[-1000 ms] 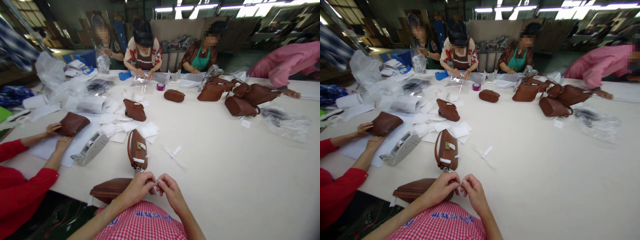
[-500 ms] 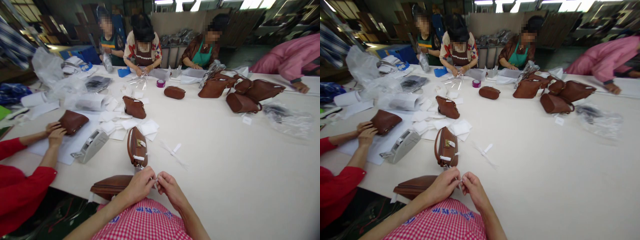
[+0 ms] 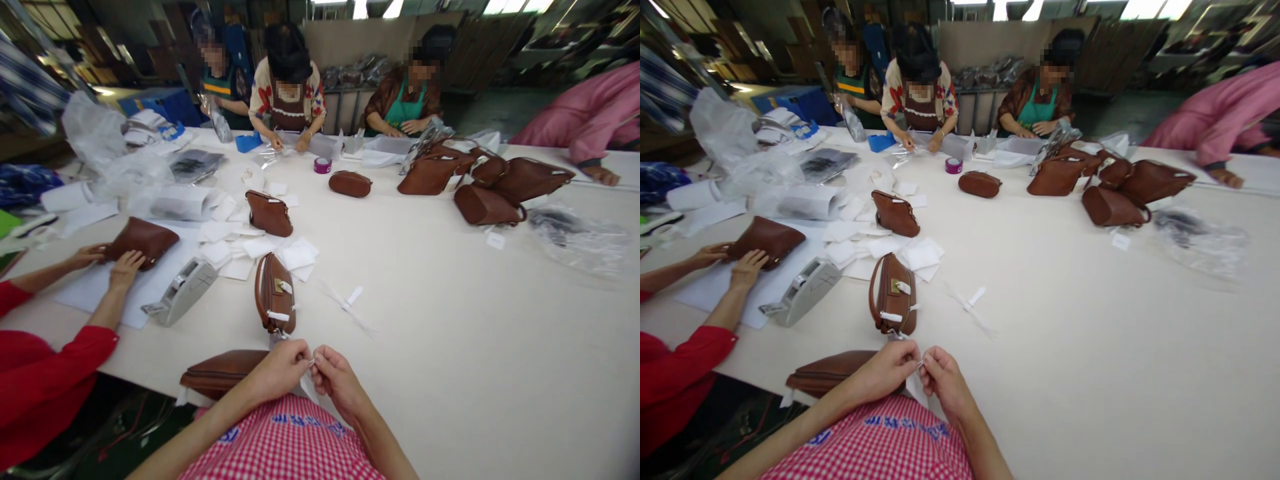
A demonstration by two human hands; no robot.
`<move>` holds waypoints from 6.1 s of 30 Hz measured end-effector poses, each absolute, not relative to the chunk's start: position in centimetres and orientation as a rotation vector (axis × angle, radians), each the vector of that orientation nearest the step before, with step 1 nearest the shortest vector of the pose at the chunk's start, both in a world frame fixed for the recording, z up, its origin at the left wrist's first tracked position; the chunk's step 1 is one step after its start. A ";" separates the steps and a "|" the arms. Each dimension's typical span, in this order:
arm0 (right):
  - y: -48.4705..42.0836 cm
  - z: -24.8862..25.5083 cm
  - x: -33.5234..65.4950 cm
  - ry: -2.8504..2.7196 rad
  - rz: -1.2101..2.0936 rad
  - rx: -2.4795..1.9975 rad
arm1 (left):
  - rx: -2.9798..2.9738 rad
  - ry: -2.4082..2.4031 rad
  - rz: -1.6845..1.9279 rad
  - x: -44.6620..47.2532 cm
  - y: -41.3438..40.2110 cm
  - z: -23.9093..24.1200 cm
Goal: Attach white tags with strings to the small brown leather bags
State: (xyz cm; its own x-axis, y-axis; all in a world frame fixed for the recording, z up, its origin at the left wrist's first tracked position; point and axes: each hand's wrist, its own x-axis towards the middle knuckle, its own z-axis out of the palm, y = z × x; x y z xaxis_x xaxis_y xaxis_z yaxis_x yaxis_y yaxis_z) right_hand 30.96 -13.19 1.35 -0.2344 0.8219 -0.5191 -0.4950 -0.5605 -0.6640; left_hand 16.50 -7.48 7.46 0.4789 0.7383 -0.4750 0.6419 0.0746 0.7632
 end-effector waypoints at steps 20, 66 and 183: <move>-13.3 2.2 31.6 -1.130 1.659 -1.298 | 1.435 1.132 0.155 16.3 -7.4 7.1; -12.5 0.5 29.8 -0.622 1.743 -1.055 | 1.239 1.223 0.392 15.0 -5.4 6.8; -22.0 2.0 43.2 -0.269 1.478 -1.362 | 1.677 0.968 0.185 28.5 -10.1 7.0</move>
State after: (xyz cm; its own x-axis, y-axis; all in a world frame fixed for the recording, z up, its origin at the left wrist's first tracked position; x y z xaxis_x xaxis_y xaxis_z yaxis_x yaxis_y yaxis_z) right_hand 43.16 -22.02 2.00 0.2091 0.7826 -0.5864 -0.5257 -0.4156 -0.7422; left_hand 28.51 -10.10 7.04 0.6492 0.6748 -0.3510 0.4975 -0.0275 0.8670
